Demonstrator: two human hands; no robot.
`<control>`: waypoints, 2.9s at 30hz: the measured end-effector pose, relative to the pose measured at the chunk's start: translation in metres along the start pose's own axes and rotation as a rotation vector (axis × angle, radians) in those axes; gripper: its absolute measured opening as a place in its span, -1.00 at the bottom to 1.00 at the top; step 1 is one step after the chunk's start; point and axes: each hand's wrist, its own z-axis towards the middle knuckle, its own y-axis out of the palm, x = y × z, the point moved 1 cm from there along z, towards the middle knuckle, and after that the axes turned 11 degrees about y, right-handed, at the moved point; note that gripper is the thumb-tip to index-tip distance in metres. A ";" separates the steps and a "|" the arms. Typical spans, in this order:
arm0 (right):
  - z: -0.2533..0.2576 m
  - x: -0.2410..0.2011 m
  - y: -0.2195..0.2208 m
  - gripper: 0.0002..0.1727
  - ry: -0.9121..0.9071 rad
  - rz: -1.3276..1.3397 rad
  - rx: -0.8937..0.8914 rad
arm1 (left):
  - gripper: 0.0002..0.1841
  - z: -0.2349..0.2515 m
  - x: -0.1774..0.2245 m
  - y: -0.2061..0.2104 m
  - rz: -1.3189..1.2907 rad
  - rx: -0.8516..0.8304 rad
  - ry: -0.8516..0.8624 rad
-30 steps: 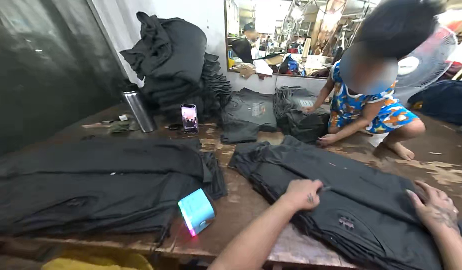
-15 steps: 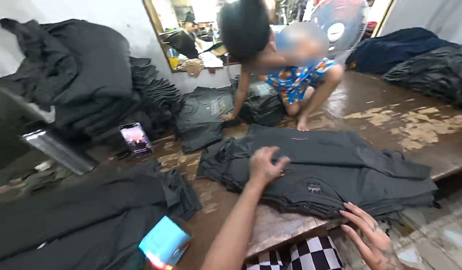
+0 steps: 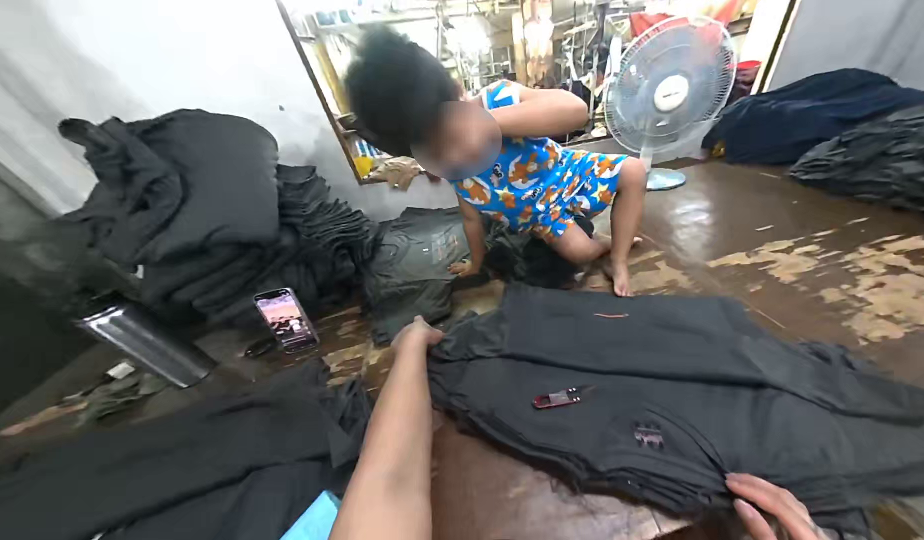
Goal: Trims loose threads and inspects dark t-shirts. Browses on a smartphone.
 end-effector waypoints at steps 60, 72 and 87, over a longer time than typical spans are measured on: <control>0.165 0.003 0.116 -0.19 0.740 0.882 -0.783 | -0.48 -0.054 0.160 0.160 -1.639 -0.050 0.845; 0.171 -0.019 0.114 -0.17 0.646 0.669 -0.722 | -0.62 -0.066 0.160 0.152 -1.586 0.092 0.885; 0.172 -0.025 0.110 -0.26 0.848 0.607 -0.480 | -0.57 -0.070 0.164 0.144 -1.486 -0.242 0.904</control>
